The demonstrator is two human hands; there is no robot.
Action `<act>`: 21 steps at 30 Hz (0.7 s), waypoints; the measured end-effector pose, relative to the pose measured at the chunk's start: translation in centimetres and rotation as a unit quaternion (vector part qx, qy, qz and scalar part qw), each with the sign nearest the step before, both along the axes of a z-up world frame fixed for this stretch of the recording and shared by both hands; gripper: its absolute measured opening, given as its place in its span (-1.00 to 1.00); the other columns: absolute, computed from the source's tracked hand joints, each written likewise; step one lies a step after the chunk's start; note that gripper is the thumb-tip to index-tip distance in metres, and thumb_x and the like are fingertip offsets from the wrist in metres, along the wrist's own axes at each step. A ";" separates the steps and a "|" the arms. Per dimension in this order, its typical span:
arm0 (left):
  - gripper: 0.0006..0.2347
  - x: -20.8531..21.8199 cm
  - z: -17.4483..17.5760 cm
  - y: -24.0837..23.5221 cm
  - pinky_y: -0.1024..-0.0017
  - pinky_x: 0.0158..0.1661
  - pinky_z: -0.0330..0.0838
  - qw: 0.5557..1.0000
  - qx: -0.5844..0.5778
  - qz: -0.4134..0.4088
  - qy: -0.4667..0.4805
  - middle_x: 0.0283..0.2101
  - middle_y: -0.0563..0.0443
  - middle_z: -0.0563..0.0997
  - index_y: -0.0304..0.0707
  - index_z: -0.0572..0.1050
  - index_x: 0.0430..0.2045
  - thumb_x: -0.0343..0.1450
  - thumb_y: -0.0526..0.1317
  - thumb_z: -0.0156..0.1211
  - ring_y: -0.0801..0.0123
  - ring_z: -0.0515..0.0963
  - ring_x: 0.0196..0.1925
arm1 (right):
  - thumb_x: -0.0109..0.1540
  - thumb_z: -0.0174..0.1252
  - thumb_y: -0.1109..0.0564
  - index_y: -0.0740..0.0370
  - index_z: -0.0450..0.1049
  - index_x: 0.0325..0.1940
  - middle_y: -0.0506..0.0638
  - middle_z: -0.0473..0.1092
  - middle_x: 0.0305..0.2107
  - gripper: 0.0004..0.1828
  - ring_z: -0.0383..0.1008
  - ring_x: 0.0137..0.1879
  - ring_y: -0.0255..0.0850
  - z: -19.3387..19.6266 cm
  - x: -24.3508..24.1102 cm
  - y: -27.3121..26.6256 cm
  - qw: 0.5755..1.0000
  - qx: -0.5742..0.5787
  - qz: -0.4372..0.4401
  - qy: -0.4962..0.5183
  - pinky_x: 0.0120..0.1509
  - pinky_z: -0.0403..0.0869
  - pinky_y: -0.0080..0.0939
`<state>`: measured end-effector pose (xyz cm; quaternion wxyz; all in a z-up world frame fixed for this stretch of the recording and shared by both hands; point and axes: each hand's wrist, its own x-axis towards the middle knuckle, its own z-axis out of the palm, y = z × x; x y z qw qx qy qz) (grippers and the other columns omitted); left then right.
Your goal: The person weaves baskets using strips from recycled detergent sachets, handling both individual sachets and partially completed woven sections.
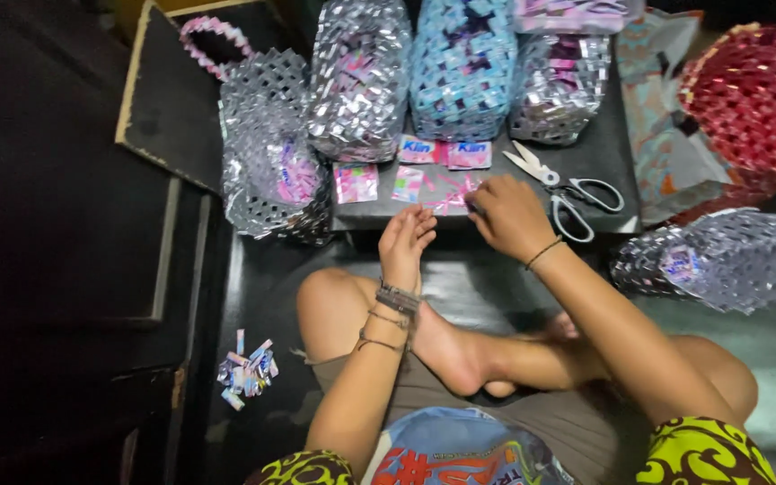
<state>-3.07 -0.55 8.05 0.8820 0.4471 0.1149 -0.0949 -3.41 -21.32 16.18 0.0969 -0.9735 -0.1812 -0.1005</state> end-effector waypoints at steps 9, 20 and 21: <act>-0.60 -1.8 -1.7 2.1 0.34 0.01 0.53 0.973 -0.155 -0.029 0.169 -0.02 -0.16 0.62 -0.24 0.49 0.04 0.55 0.09 0.04 0.22 0.64 0.00 | 0.03 0.40 -0.09 0.00 0.62 -0.19 -0.07 0.42 -0.31 -0.68 0.39 -0.10 -0.09 -1.5 3.3 3.5 0.996 -0.048 0.060 -0.036 -0.07 0.34 -0.06; -0.47 -1.6 -2.6 0.5 0.18 0.20 0.42 0.952 -0.206 -0.067 0.218 0.15 -0.28 0.54 -0.32 0.45 0.12 0.54 0.20 -0.02 0.07 0.54 0.21 | 0.17 0.22 0.06 0.08 0.45 -0.48 -0.04 0.37 -0.51 -0.84 0.36 -0.24 -0.07 -2.4 3.9 2.6 0.981 -0.038 0.147 -0.118 -0.17 0.27 -0.08; -0.46 -1.6 -2.4 0.4 0.17 0.25 0.38 0.949 -0.208 -0.074 0.224 0.19 -0.31 0.51 -0.34 0.44 0.14 0.54 0.21 -0.05 0.04 0.51 0.26 | 0.20 0.19 0.10 0.11 0.42 -0.50 -0.02 0.35 -0.53 -0.81 0.35 -0.27 -0.05 -2.6 3.9 2.7 0.980 -0.032 0.149 -0.128 -0.19 0.27 -0.06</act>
